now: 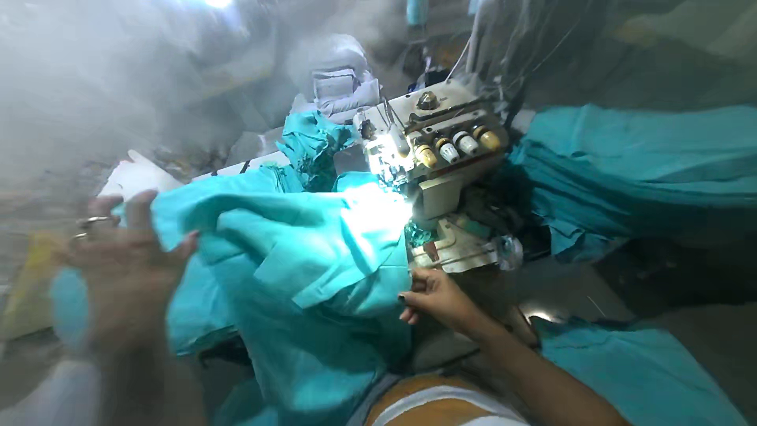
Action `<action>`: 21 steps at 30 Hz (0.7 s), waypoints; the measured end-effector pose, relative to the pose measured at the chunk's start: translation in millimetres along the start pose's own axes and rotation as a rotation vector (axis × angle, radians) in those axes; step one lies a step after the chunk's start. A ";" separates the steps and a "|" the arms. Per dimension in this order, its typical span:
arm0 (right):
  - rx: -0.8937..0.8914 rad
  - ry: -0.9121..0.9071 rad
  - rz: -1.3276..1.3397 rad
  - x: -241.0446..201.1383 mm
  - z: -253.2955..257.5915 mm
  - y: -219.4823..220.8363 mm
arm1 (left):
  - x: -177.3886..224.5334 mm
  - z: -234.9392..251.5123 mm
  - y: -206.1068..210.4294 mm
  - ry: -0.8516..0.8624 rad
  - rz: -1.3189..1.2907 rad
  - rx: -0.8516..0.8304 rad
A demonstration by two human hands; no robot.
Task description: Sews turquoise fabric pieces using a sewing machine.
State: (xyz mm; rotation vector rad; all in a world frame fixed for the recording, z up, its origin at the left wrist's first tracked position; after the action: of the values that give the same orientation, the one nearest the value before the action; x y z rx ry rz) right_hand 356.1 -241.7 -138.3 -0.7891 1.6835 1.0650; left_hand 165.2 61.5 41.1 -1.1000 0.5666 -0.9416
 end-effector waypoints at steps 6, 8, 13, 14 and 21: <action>0.095 -0.031 -0.235 10.6 -3.5 1.9 | 164.6 -43.3 150.6 0.304 -0.402 -0.169; 0.079 -0.122 -0.277 1.3 -11.9 1.2 | 171.3 -48.1 173.5 0.218 -0.377 -0.079; 0.096 -0.272 -0.146 7.7 12.6 -14.7 | 171.7 -21.8 145.9 -0.027 -0.506 -0.266; 0.107 -0.252 -0.120 7.6 16.4 -19.1 | 170.0 -18.0 133.1 -0.074 -0.580 -0.319; 0.059 -0.227 -0.264 -0.2 -14.2 -30.3 | 165.8 -37.6 120.3 0.249 -0.832 0.052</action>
State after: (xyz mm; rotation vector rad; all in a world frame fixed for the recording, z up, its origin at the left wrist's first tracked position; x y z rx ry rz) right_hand 377.0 -267.1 -144.7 -0.7956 1.3707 0.8820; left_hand 262.3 -81.8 -74.8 -1.1928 0.2642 -1.8207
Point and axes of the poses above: each hand's wrist, its own z-axis towards the middle knuckle, its own y-axis out of the palm, x = y × z, the point moved 1 cm from there along z, towards the middle knuckle, and after that the axes turned 8 degrees about -x, right-handed, at the moved point
